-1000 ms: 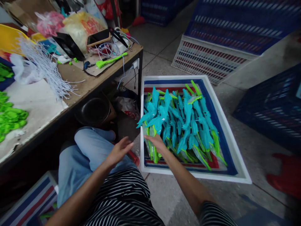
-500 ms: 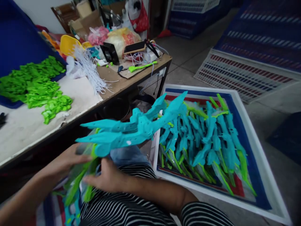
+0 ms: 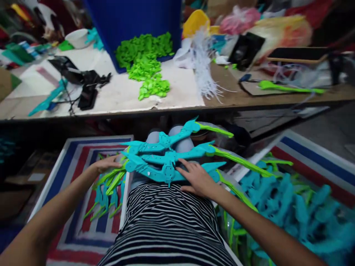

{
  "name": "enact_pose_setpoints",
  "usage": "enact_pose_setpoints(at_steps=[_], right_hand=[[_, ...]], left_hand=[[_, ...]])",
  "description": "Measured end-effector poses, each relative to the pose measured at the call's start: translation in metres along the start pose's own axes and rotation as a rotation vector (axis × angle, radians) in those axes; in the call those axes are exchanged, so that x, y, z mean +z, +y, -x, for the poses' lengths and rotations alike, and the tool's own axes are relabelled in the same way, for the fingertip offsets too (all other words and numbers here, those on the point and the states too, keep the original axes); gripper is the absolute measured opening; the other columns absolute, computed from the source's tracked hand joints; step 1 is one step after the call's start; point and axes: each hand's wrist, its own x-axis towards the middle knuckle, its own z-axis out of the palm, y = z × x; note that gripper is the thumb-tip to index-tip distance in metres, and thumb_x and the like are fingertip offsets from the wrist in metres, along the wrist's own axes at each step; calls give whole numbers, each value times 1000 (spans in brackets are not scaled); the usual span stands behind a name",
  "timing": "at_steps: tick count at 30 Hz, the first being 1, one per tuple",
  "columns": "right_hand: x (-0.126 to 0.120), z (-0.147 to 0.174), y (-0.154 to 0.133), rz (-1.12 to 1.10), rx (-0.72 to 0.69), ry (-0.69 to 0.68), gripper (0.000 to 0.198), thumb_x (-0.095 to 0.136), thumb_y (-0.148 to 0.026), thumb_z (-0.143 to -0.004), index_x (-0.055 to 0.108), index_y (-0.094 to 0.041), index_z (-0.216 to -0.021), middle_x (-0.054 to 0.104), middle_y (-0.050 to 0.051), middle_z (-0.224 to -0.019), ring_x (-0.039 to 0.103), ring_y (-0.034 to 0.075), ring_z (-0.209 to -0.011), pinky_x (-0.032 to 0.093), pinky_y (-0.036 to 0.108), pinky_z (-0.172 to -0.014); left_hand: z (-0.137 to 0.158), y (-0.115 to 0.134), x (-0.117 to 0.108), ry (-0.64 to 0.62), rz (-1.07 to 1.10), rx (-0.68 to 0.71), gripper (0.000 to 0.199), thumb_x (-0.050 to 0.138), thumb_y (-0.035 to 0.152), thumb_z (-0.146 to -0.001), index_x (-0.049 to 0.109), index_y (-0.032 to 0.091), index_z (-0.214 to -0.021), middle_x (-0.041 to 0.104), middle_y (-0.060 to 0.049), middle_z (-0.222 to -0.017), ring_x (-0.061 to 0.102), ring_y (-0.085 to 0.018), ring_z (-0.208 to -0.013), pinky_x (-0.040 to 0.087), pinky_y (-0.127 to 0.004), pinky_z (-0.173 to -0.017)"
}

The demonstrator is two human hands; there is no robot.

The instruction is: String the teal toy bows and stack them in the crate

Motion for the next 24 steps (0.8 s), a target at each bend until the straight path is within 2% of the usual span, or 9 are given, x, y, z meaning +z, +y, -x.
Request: enact_pose_setpoints(at_steps=[2, 5, 9, 13, 17, 20, 22, 24], right_hand=[[16, -5, -1, 106, -33, 36, 52, 71, -27, -75, 58, -20, -125, 43, 18, -140, 54, 32, -112, 47, 45, -88], [26, -12, 0, 192, -123, 117, 50, 63, -13, -74, 59, -20, -123, 48, 17, -136, 57, 30, -105, 49, 40, -80], [33, -24, 11, 231, -246, 182, 49, 52, -11, -77, 59, -21, -124, 47, 16, -138, 57, 29, -102, 50, 39, -75], [37, -31, 19, 213, -308, 166, 49, 48, -14, -76, 61, -24, -122, 48, 15, -137, 58, 31, -99, 50, 40, -69], [25, -42, 24, 119, -326, 68, 39, 47, -26, -82, 63, -28, -117, 54, 12, -132, 57, 31, -100, 49, 42, -71], [9, -63, 30, 60, -293, 54, 37, 42, -42, -89, 65, -26, -114, 63, 12, -116, 58, 29, -97, 46, 40, -74], [2, -80, 31, 112, -212, 75, 44, 41, -49, -90, 63, -22, -117, 64, 14, -111, 56, 29, -97, 43, 40, -76], [2, -93, 28, 186, -141, 74, 53, 41, -52, -90, 57, -18, -127, 64, 15, -110, 53, 31, -99, 39, 42, -79]], left_hand=[[-4, -3, -12, 14, 25, 55, 72, 83, 49, -51, 59, 17, -110, 70, -7, -95, 64, -19, -78, 51, -27, -71], [-4, 0, -29, 52, 15, 73, 66, 74, 59, -62, 59, 17, -111, 70, -6, -94, 63, -18, -79, 49, -25, -69], [-5, 14, -48, 108, 17, -64, 56, 48, 65, -82, 64, 15, -102, 71, -6, -85, 62, -18, -71, 48, -26, -63], [-14, 28, -57, 138, 55, -149, 67, 32, 68, -86, 67, 12, -98, 70, -11, -78, 61, -20, -65, 47, -30, -59], [-26, 34, -64, 174, -17, -93, 55, 44, 60, -86, 67, 14, -102, 70, -9, -78, 60, -19, -63, 46, -30, -59], [-32, 36, -72, 234, -197, -31, 47, 54, 53, -83, 66, 14, -106, 70, -8, -87, 62, -19, -71, 48, -29, -66], [-34, 43, -77, 338, -374, 1, 48, 60, 48, -80, 64, 12, -111, 69, -10, -99, 62, -20, -84, 48, -29, -76], [-38, 56, -75, 522, -573, 61, 54, 63, 43, -78, 59, 9, -120, 64, -14, -114, 59, -24, -100, 45, -32, -88]])
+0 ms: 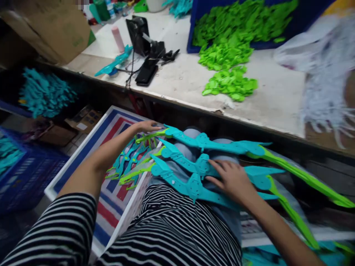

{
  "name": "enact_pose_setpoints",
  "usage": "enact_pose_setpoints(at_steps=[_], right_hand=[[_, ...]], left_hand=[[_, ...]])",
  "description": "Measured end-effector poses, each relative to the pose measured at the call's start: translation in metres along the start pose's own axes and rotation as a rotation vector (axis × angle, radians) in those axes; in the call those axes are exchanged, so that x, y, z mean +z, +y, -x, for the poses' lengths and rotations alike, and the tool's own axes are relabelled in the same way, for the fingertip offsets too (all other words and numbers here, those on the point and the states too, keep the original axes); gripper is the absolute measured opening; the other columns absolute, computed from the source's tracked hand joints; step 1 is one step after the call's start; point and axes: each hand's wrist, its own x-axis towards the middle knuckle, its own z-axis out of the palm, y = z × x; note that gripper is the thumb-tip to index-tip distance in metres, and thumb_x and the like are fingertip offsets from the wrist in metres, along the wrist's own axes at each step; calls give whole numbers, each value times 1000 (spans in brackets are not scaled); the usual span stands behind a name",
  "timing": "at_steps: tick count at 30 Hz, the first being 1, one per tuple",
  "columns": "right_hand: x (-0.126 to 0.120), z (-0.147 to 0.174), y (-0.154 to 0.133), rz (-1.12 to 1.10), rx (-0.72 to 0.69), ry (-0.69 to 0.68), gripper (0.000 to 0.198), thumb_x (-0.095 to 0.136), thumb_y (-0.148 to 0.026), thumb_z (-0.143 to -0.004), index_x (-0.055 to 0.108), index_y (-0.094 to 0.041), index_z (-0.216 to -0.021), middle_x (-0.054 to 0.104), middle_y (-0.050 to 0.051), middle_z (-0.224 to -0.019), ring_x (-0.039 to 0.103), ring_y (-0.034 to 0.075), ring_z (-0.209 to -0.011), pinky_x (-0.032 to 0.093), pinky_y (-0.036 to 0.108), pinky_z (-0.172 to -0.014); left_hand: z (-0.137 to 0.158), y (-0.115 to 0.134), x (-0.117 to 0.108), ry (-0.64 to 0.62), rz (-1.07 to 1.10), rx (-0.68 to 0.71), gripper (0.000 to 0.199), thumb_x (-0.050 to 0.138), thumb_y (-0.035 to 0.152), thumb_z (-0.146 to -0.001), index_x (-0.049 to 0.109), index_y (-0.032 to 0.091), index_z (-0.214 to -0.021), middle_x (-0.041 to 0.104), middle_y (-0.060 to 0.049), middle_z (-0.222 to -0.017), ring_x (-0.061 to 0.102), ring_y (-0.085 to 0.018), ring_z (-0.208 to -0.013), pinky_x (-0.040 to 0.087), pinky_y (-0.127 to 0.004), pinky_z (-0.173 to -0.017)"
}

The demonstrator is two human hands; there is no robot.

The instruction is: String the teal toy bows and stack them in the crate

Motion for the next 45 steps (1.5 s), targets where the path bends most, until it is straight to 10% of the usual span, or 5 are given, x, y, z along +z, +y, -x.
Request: enact_pose_setpoints(at_steps=[7, 15, 21, 32, 45], right_hand=[[5, 4, -23, 42, 124, -42, 65, 52, -47, -87, 39, -16, -143, 63, 15, -99, 52, 29, -93, 35, 43, -84], [34, 42, -23, -61, 112, 60, 56, 47, -32, -88, 40, -18, -142, 63, 15, -106, 56, 29, -96, 45, 44, -80], [-11, 0, 43, -377, -39, 8, 36, 39, -36, -92, 66, -28, -115, 70, 5, -98, 65, 20, -87, 53, 32, -75], [-79, -208, 196, -242, 739, 378, 45, 57, -31, -77, 64, -11, -117, 59, 16, -103, 56, 26, -95, 45, 40, -89], [-97, -140, 159, 183, 648, 24, 34, 36, -8, -85, 67, -8, -99, 58, 21, -105, 60, 28, -90, 44, 34, -69]], left_hand=[[-7, 108, 84, 109, -408, 733, 55, 65, 41, -78, 56, 14, -125, 56, -14, -127, 44, -29, -125, 27, -43, -110], [-7, 179, 195, 203, -459, 567, 42, 58, 38, -83, 59, 19, -121, 52, -12, -130, 36, -38, -125, 41, -50, -93], [-8, 174, 203, 269, -407, 651, 53, 54, 47, -85, 51, 19, -129, 49, -13, -134, 33, -36, -130, 37, -51, -100], [-11, 165, 198, 271, -250, 656, 59, 59, 41, -83, 43, 20, -136, 41, -16, -143, 36, -33, -132, 38, -50, -103], [-16, 165, 176, 134, -394, 516, 64, 59, 44, -83, 43, 11, -135, 59, -16, -116, 53, -30, -110, 42, -41, -92]])
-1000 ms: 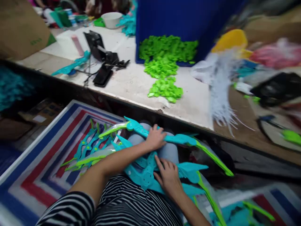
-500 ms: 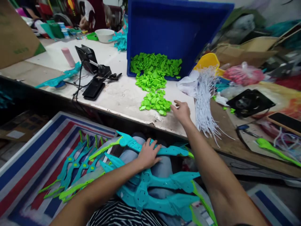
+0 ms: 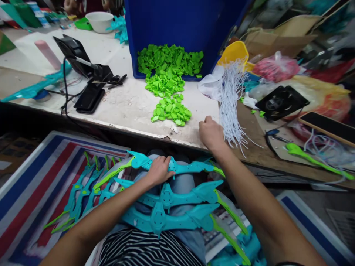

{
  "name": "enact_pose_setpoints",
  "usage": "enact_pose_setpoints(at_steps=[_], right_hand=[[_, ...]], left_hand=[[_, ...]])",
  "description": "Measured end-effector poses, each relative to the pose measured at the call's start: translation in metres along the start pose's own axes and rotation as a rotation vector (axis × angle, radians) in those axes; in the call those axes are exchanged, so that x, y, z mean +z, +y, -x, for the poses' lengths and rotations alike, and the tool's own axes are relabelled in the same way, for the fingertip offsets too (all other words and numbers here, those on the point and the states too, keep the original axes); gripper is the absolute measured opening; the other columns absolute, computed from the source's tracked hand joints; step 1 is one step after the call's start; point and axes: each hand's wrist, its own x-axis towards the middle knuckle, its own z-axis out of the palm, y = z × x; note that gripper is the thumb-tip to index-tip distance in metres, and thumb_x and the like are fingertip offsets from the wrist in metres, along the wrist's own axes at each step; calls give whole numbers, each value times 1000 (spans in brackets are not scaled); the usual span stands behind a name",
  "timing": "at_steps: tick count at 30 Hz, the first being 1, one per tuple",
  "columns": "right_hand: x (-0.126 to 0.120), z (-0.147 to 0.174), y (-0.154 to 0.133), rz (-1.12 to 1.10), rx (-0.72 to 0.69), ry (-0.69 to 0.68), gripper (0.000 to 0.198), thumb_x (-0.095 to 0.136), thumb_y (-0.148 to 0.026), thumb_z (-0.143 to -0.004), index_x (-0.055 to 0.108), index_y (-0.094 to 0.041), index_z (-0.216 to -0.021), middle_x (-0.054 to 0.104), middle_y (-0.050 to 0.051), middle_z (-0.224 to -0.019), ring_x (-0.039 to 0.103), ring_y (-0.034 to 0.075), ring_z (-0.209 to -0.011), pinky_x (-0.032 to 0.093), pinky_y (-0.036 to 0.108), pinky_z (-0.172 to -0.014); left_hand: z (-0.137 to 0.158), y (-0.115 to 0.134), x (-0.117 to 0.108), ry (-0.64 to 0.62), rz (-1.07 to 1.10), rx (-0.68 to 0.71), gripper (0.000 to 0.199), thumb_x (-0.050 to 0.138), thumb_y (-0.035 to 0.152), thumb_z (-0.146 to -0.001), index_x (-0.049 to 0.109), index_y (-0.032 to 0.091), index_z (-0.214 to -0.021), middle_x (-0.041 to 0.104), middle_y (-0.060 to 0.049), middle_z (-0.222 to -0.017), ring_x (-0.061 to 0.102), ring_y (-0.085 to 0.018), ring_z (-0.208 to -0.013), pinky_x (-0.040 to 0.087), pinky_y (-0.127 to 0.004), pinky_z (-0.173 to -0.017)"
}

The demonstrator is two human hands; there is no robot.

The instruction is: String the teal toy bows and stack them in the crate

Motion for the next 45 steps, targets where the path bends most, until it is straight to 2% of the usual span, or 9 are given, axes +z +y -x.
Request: enact_pose_setpoints(at_steps=[5, 10, 14, 18, 21, 24, 28, 37, 45], right_hand=[[4, 21, 10, -67, -86, -196, 31, 44, -29, -92, 63, -10, -108, 55, 19, -110, 61, 27, -89, 46, 35, -75], [20, 25, 43, -369, -211, -59, 55, 60, -35, -82, 49, -11, -131, 55, 17, -118, 59, 25, -98, 49, 35, -83], [39, 18, 65, -519, -502, 29, 34, 55, -25, -83, 61, -19, -115, 57, 10, -126, 52, 25, -116, 45, 41, -95], [51, 10, 69, -539, -611, 63, 28, 53, -26, -86, 65, -20, -109, 65, 10, -114, 56, 24, -110, 47, 42, -93], [51, 22, 60, -529, -575, 184, 25, 52, -31, -88, 68, -20, -104, 66, 11, -111, 57, 26, -105, 47, 45, -91], [52, 58, 42, -597, -526, 296, 25, 52, -33, -90, 68, -19, -102, 67, 11, -109, 58, 25, -101, 48, 46, -89], [68, 116, 15, -683, -652, 178, 24, 50, -30, -92, 67, -20, -105, 68, 9, -110, 58, 23, -99, 52, 42, -84], [97, 138, 2, -740, -602, 121, 27, 48, -28, -93, 69, -19, -107, 66, 10, -116, 58, 24, -104, 54, 42, -86], [107, 144, -8, -963, -270, -15, 25, 62, -35, -84, 65, -23, -106, 68, 8, -112, 61, 23, -104, 51, 42, -90]], left_hand=[[-3, 11, 1, -63, 42, 15, 64, 60, 44, -81, 40, 15, -135, 57, -14, -116, 57, -27, -109, 45, -36, -90], [-8, 14, -5, -141, 105, 21, 66, 61, 41, -80, 38, 17, -138, 56, -14, -124, 57, -27, -113, 45, -33, -90], [-21, 11, -15, -280, 174, 14, 69, 61, 34, -79, 36, 15, -140, 57, -15, -128, 54, -28, -118, 43, -32, -93], [-38, 5, -24, -405, 318, -4, 53, 62, 28, -77, 51, 12, -126, 65, -12, -113, 61, -25, -102, 45, -29, -84], [-48, 0, -22, -439, 609, -73, 25, 57, 23, -79, 62, 12, -100, 67, -7, -95, 61, -18, -88, 45, -27, -78], [-54, -3, -18, -502, 971, -290, 15, 56, 25, -81, 63, 12, -86, 66, -3, -80, 59, -14, -73, 46, -26, -72], [-57, -2, -16, -535, 1220, -439, 18, 58, 29, -84, 63, 12, -81, 64, -2, -69, 58, -11, -63, 46, -26, -68], [-56, 1, -16, -527, 1222, -445, 20, 55, 27, -87, 64, 11, -81, 64, -1, -67, 57, -10, -61, 44, -24, -66], [-56, -3, -3, -416, 991, -235, 33, 72, 39, -68, 67, 10, -83, 51, 5, -58, 40, -6, -53, 31, -19, -50]])
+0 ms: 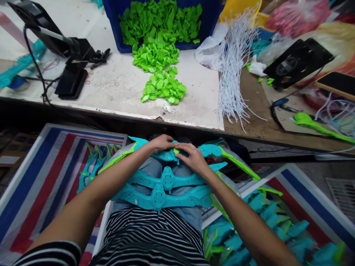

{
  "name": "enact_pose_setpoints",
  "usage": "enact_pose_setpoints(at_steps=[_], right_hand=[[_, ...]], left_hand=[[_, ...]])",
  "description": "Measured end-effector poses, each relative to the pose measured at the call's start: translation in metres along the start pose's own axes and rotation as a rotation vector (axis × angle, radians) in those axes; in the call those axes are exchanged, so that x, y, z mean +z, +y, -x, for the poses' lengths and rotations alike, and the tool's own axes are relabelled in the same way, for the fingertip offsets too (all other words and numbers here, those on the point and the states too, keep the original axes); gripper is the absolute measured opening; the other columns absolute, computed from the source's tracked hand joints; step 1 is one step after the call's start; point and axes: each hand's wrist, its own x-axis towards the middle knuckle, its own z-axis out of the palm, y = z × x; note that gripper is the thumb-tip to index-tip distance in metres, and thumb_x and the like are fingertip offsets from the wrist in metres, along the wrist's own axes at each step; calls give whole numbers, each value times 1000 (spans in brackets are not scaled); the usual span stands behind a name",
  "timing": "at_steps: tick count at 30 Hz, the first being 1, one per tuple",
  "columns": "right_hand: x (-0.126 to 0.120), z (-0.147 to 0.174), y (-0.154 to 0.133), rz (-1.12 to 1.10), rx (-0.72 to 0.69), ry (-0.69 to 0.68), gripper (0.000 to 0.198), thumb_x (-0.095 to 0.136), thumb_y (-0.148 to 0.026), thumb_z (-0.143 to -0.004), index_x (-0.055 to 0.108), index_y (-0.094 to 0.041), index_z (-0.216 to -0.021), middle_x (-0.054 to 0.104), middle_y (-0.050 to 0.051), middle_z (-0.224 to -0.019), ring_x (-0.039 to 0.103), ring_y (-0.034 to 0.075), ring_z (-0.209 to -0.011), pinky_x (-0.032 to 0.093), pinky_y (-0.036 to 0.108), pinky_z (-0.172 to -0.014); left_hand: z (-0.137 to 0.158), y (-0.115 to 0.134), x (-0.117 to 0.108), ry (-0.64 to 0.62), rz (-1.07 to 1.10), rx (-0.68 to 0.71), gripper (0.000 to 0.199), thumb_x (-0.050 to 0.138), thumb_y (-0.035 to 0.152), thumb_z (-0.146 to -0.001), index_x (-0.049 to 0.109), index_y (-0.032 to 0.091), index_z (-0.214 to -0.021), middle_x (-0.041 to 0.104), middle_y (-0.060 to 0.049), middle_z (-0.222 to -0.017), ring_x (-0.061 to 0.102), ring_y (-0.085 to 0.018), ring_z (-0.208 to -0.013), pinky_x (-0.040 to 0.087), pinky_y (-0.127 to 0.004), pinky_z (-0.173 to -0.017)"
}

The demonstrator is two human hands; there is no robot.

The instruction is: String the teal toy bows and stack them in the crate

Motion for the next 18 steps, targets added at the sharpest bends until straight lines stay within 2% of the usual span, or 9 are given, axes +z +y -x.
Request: enact_pose_setpoints(at_steps=[4, 7, 9, 11, 15, 18], right_hand=[[0, -2, 2, -45, 208, -7, 47, 66, -41, -79, 54, -22, -121, 64, 8, -115, 62, 23, -102, 51, 40, -87], [-8, -13, 4, 101, 311, -150, 60, 72, -45, -72, 55, -23, -125, 66, 8, -110, 60, 28, -101, 49, 43, -83], [-12, -21, 5, 171, 342, -247, 61, 73, -46, -69, 57, -24, -124, 67, 7, -107, 59, 30, -101, 47, 42, -81], [-13, -27, 5, 185, 351, -281, 59, 73, -44, -71, 58, -24, -124, 67, 7, -107, 59, 28, -100, 45, 39, -79], [-5, -24, 2, 214, 313, -204, 51, 70, -43, -75, 60, -25, -122, 68, 6, -102, 59, 26, -95, 42, 37, -77], [-1, -5, -6, 323, 167, 37, 44, 65, -46, -81, 62, -21, -117, 66, 11, -106, 55, 29, -100, 40, 40, -81]], left_hand=[[-1, 4, 6, 40, -27, -35, 25, 70, 31, -69, 66, 11, -83, 55, 3, -60, 43, -7, -52, 33, -19, -49], [0, 8, 9, 59, -44, -67, 19, 69, 25, -70, 66, 12, -83, 56, 3, -62, 45, -8, -53, 36, -20, -51], [1, 10, 10, 85, -83, -48, 16, 68, 22, -70, 66, 11, -82, 54, 4, -60, 44, -7, -53, 35, -19, -50], [0, 11, 12, 128, -133, -34, 14, 67, 19, -71, 66, 10, -81, 52, 4, -58, 43, -7, -52, 34, -19, -50], [-1, 12, 12, 178, -230, -31, 15, 66, 18, -73, 67, 8, -84, 55, 2, -61, 47, -9, -56, 39, -21, -54], [5, 12, 13, 226, -338, 41, 28, 67, 21, -74, 65, 9, -99, 63, -4, -76, 57, -15, -71, 47, -25, -67]])
